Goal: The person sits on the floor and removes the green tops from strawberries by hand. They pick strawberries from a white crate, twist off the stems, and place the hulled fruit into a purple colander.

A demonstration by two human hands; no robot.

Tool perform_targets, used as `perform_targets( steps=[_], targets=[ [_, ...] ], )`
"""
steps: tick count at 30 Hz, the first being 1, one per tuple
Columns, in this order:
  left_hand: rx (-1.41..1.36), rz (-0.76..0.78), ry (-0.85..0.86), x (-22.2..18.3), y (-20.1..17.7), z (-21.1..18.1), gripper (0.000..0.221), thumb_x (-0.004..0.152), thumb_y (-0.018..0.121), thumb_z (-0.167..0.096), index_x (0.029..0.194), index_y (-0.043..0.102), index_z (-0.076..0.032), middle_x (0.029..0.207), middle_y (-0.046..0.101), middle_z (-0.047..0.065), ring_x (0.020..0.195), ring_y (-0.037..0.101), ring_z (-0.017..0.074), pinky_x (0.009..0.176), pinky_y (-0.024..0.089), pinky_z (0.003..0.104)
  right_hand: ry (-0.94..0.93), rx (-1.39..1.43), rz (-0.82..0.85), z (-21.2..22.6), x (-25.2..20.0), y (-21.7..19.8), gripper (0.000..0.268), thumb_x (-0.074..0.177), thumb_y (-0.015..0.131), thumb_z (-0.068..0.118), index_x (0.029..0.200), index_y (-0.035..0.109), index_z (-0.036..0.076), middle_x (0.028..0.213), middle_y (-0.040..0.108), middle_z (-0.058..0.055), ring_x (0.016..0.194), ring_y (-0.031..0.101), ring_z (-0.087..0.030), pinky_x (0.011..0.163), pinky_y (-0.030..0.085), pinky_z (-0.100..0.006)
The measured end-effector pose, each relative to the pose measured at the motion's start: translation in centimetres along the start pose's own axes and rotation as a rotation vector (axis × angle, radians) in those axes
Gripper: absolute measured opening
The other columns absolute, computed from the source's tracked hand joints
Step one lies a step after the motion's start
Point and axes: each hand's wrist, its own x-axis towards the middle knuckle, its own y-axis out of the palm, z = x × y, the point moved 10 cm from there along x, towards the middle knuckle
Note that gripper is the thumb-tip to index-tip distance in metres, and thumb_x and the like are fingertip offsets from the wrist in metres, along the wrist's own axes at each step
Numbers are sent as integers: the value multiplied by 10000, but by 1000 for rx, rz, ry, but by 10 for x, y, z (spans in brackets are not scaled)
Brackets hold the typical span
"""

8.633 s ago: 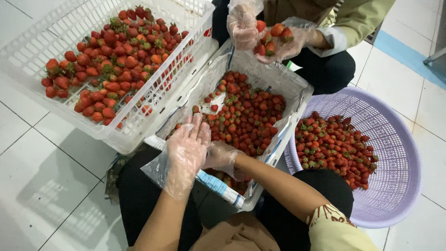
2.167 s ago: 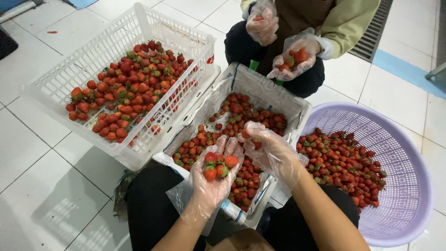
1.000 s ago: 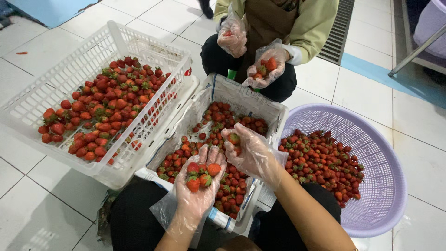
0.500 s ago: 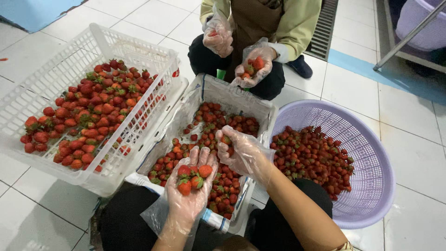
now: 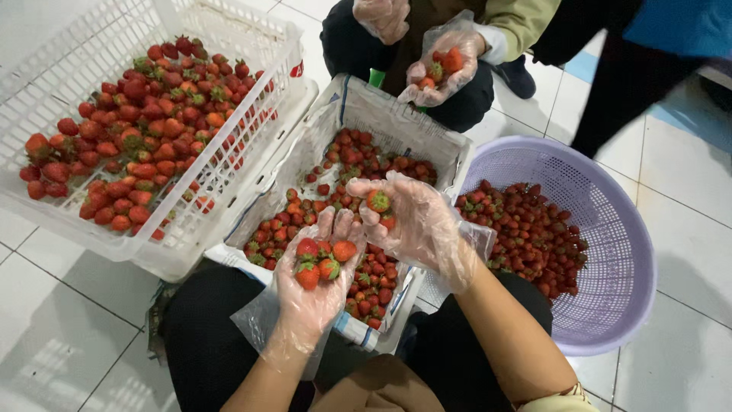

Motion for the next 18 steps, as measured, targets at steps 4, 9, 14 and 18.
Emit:
perform_targets(
  steps=[4, 9, 14, 18],
  targets=[
    [2, 24, 23, -1, 6, -1, 507, 944, 538, -249, 1354, 560, 48, 1368, 609, 266, 1309, 542, 402, 1157, 332, 542, -88, -34, 165, 7, -3, 20, 485, 1013, 548, 376, 1269, 621, -30, 883, 613, -75, 720, 551, -154, 675, 483, -256],
    [-6, -34, 12, -3, 0, 0, 475, 988, 535, -237, 1366, 551, 50, 1369, 598, 257, 1300, 544, 401, 1191, 358, 519, -83, -233, -40, 1, 1, 0, 431, 1033, 552, 443, 1102, 662, 32, 645, 560, -15, 510, 454, -96, 480, 362, -219],
    [-13, 14, -4, -1, 6, 1, 477, 976, 542, -229, 1365, 544, 47, 1370, 596, 270, 1296, 544, 411, 1196, 347, 531, -10, -128, -14, -4, 8, 3, 510, 1038, 512, 543, 1029, 651, 52, 536, 517, -3, 430, 436, -112, 422, 340, -242],
    [-38, 34, -11, -2, 8, 3, 493, 965, 543, -226, 1378, 539, 44, 1386, 587, 263, 1314, 536, 405, 1196, 344, 530, -9, -78, 21, -3, 4, 3, 502, 1047, 533, 522, 1074, 675, 41, 588, 520, -10, 486, 468, -118, 459, 358, -251]
  ],
)
